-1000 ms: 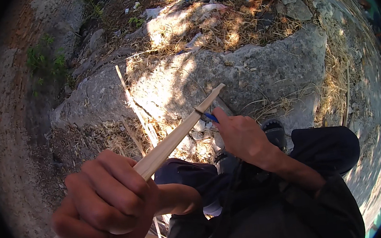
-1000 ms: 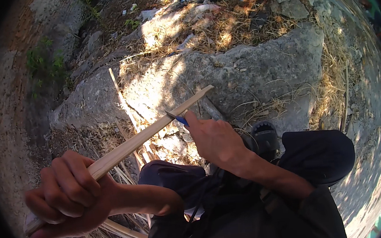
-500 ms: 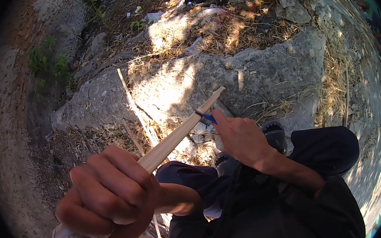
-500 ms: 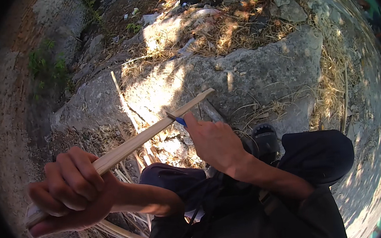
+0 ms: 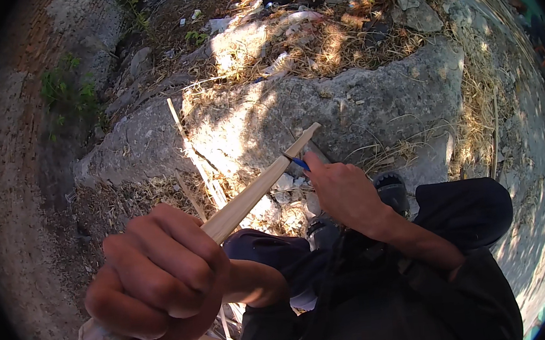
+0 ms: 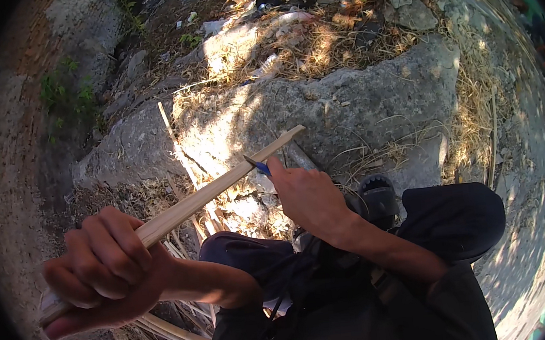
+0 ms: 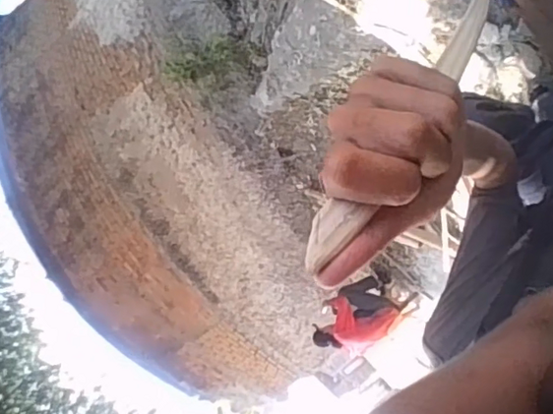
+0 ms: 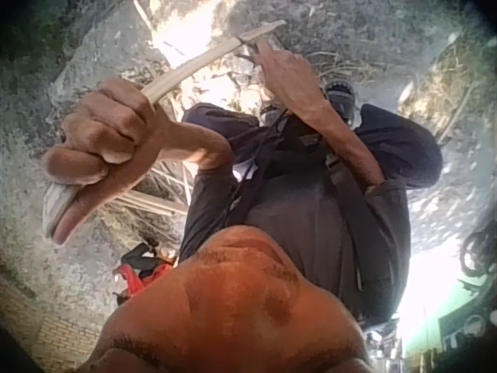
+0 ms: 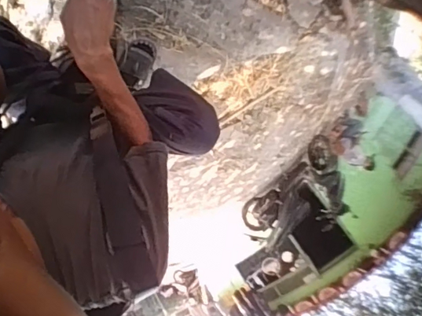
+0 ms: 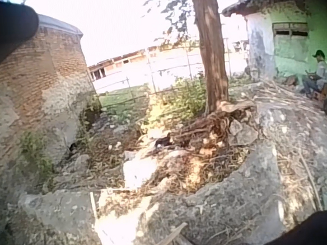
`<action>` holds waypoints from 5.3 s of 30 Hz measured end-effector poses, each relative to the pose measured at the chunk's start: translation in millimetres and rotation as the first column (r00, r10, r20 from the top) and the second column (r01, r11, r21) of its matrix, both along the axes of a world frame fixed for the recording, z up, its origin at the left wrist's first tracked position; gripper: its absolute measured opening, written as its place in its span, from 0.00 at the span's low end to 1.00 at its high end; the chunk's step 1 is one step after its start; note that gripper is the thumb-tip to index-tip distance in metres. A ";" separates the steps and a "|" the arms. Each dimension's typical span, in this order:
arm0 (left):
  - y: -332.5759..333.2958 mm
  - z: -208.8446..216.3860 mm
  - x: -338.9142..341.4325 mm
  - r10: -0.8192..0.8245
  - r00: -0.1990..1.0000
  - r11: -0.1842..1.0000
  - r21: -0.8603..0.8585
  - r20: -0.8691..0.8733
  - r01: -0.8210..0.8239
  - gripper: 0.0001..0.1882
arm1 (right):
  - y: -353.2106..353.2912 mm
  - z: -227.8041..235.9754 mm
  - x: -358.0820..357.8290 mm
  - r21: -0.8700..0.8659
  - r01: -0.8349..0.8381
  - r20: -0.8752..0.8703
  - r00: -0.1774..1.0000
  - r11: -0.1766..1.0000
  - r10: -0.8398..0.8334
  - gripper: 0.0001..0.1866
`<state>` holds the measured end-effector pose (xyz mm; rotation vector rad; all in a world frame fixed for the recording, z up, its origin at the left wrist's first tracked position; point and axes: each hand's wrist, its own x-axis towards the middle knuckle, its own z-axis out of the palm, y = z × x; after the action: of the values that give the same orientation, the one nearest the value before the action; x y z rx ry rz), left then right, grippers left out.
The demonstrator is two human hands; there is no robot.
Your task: The person shaves a thin strip of bamboo with a utility knife, removing small shavings to smooth and shape the piece.
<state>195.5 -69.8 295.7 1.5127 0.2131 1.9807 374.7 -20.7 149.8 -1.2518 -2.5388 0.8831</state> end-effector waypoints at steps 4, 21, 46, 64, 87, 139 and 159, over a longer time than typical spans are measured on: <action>2.6 2.9 2.5 -0.004 1.000 1.000 0.011 0.012 0.004 0.32 | -1.0 0.8 -0.3 0.007 0.009 -0.013 1.000 1.000 -0.008 0.10; -29.3 -9.8 -100.8 0.501 0.819 0.861 -0.259 0.280 -0.438 0.26 | 73.4 44.8 75.7 0.000 0.389 -0.291 0.881 0.921 -0.373 0.10; -106.6 -127.2 -279.0 -0.413 0.523 0.910 0.312 0.746 0.274 0.17 | 135.4 99.2 189.6 -0.548 -0.049 0.183 0.967 0.835 0.177 0.23; -49.8 -241.8 -345.3 0.439 0.404 0.899 -0.394 0.803 -0.194 0.22 | 135.0 81.4 201.8 -0.620 0.020 -0.262 0.937 0.784 -0.231 0.24; 117.5 -154.3 -103.6 0.450 0.851 0.621 -0.780 0.269 -0.081 0.34 | 105.0 69.2 109.7 -0.367 0.206 -0.346 0.875 0.907 -0.339 0.16; 34.3 -73.5 -101.3 0.533 0.097 0.445 0.181 -0.841 -0.877 0.16 | 130.9 107.1 210.5 -0.494 0.269 -0.752 0.344 0.827 -0.562 0.13; 9.1 -54.5 -84.5 0.854 0.073 0.354 0.473 -0.515 -0.807 0.19 | 126.3 132.6 227.8 -0.460 0.249 -0.832 0.216 0.852 -0.512 0.11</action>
<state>111.0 -60.7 241.2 2.5010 1.7982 1.9322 602.5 105.6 282.4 -0.8727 -1.0957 1.2752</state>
